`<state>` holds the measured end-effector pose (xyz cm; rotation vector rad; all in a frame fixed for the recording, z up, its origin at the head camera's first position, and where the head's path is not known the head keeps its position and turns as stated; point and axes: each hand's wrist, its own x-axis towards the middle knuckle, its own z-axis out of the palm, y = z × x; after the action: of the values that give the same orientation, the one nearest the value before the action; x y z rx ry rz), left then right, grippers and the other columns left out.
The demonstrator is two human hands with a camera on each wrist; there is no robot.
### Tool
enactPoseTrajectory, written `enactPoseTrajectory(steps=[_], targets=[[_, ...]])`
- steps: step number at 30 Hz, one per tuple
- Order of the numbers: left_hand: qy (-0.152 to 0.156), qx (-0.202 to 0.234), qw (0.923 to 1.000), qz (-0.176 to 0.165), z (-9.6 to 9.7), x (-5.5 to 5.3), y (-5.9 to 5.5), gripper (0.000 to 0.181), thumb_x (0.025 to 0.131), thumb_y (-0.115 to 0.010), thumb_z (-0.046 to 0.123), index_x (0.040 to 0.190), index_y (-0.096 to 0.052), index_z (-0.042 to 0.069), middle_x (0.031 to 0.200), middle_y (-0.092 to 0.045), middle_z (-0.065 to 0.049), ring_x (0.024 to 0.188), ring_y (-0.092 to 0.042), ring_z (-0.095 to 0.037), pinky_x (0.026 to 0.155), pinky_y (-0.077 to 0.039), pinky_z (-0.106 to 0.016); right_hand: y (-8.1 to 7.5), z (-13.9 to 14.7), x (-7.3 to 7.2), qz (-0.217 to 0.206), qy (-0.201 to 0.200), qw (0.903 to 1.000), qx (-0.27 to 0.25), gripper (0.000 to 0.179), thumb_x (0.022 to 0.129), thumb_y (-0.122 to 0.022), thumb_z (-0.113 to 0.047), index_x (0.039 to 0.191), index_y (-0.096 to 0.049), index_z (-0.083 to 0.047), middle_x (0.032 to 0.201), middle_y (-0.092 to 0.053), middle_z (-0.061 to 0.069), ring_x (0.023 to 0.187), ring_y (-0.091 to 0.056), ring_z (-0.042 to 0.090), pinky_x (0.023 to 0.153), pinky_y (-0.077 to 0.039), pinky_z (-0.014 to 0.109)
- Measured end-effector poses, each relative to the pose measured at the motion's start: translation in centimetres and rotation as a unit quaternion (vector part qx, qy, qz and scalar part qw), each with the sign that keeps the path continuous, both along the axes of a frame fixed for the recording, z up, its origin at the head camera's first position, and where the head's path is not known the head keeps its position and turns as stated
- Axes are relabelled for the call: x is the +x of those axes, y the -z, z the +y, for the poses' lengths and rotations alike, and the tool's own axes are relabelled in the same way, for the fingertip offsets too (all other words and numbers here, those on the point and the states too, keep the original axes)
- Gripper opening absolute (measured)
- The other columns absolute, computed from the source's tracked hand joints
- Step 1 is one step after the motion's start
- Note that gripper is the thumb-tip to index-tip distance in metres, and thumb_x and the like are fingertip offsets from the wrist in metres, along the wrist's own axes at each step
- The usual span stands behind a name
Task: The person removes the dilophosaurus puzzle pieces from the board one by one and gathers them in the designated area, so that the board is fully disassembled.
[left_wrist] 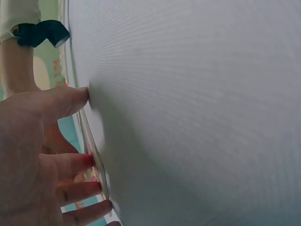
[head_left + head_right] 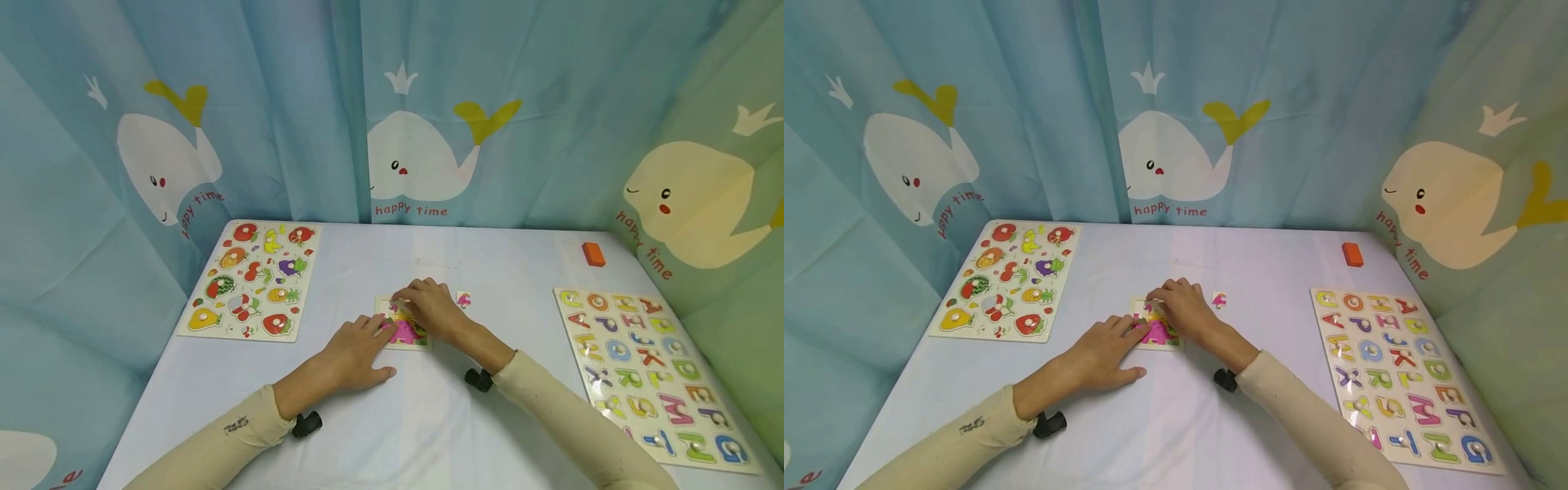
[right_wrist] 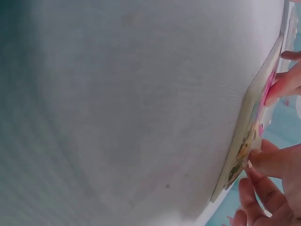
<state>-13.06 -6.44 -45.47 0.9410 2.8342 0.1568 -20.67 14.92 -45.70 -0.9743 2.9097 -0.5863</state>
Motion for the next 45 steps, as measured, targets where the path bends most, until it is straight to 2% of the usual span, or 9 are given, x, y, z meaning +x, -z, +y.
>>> enactPoseTrajectory(steps=[6,13,18,23,28,33,38,41,45], targets=[[-0.002,-0.004,1.0000,-0.003,0.0,0.0,0.0,0.078,0.098,-0.065,0.060,0.159,-0.048,0.015,0.157,-0.048,-0.011,0.139,-0.049,-0.030,0.108,-0.049,-0.049,-0.1,0.0,-0.1,-0.020,-0.015,0.9996,-0.016,0.029,0.102,-0.066,-0.001,0.128,-0.074,-0.012,0.116,-0.068,0.010,0.110,-0.067,0.029,0.101,-0.056,0.045],[-0.003,0.000,0.9999,-0.010,0.1,0.0,0.0,0.078,0.098,-0.066,0.059,0.159,-0.048,0.015,0.157,-0.047,-0.010,0.139,-0.049,-0.029,0.108,-0.049,-0.049,-0.2,-0.1,-0.3,-0.026,-0.013,0.9996,0.004,0.028,0.103,-0.064,-0.002,0.129,-0.072,-0.011,0.114,-0.066,0.011,0.107,-0.069,0.026,0.099,-0.059,0.041],[-0.003,0.004,0.9999,-0.012,0.2,0.0,0.1,0.078,0.098,-0.067,0.058,0.159,-0.048,0.014,0.157,-0.048,-0.011,0.139,-0.049,-0.029,0.108,-0.049,-0.049,-1.0,0.1,-0.1,-0.054,-0.001,0.9986,0.002,0.027,0.104,-0.064,-0.004,0.130,-0.066,-0.010,0.112,-0.066,0.009,0.103,-0.069,0.025,0.096,-0.060,0.042],[-0.005,0.004,0.9999,-0.013,0.2,0.1,0.0,0.078,0.098,-0.067,0.058,0.159,-0.048,0.014,0.158,-0.047,-0.011,0.139,-0.049,-0.030,0.109,-0.048,-0.049,-1.8,0.4,-0.1,-0.082,-0.006,0.9962,-0.027,0.020,0.105,-0.062,-0.004,0.125,-0.063,-0.007,0.107,-0.066,0.008,0.098,-0.065,0.023,0.094,-0.058,0.042],[-0.004,0.003,0.9999,-0.009,0.2,0.1,-0.2,0.077,0.098,-0.067,0.058,0.158,-0.049,0.014,0.156,-0.048,-0.011,0.138,-0.050,-0.030,0.107,-0.049,-0.049,-2.9,1.2,-0.3,-0.094,-0.003,0.9923,-0.081,0.014,0.103,-0.064,0.000,0.116,-0.061,-0.004,0.107,-0.069,0.010,0.102,-0.067,0.026,0.095,-0.058,0.045],[-0.009,0.004,0.9999,-0.014,0.3,0.2,-0.2,0.078,0.098,-0.068,0.058,0.159,-0.048,0.014,0.158,-0.047,-0.012,0.138,-0.050,-0.030,0.108,-0.049,-0.049,-5.1,4.5,-1.3,-0.086,0.017,0.9888,-0.121,0.006,0.102,-0.066,0.001,0.108,-0.065,-0.001,0.105,-0.071,0.012,0.102,-0.069,0.029,0.092,-0.058,0.047],[-0.011,0.007,0.9998,-0.018,0.2,0.2,-0.1,0.079,0.098,-0.068,0.057,0.160,-0.047,0.014,0.158,-0.047,-0.011,0.139,-0.049,-0.030,0.109,-0.048,-0.049,-6.8,9.5,-2.1,-0.109,0.060,0.9874,-0.098,0.006,0.104,-0.064,-0.002,0.109,-0.067,-0.002,0.105,-0.069,0.012,0.100,-0.065,0.028,0.088,-0.055,0.043],[-0.007,0.010,0.9998,-0.015,0.1,0.3,0.0,0.079,0.098,-0.068,0.057,0.160,-0.047,0.014,0.158,-0.047,-0.012,0.138,-0.050,-0.030,0.109,-0.048,-0.049,-7.1,12.4,-2.3,-0.135,0.063,0.9859,-0.076,0.006,0.103,-0.064,-0.002,0.108,-0.067,-0.001,0.103,-0.069,0.011,0.099,-0.064,0.026,0.086,-0.053,0.036],[-0.004,0.017,0.9998,-0.012,0.1,0.3,0.1,0.079,0.098,-0.068,0.056,0.160,-0.047,0.013,0.158,-0.047,-0.013,0.139,-0.050,-0.031,0.109,-0.048,-0.049,-6.3,15.3,-2.6,-0.191,0.063,0.9770,-0.070,0.006,0.103,-0.064,-0.001,0.107,-0.067,0.001,0.102,-0.069,0.012,0.095,-0.061,0.023,0.080,-0.051,0.026]])
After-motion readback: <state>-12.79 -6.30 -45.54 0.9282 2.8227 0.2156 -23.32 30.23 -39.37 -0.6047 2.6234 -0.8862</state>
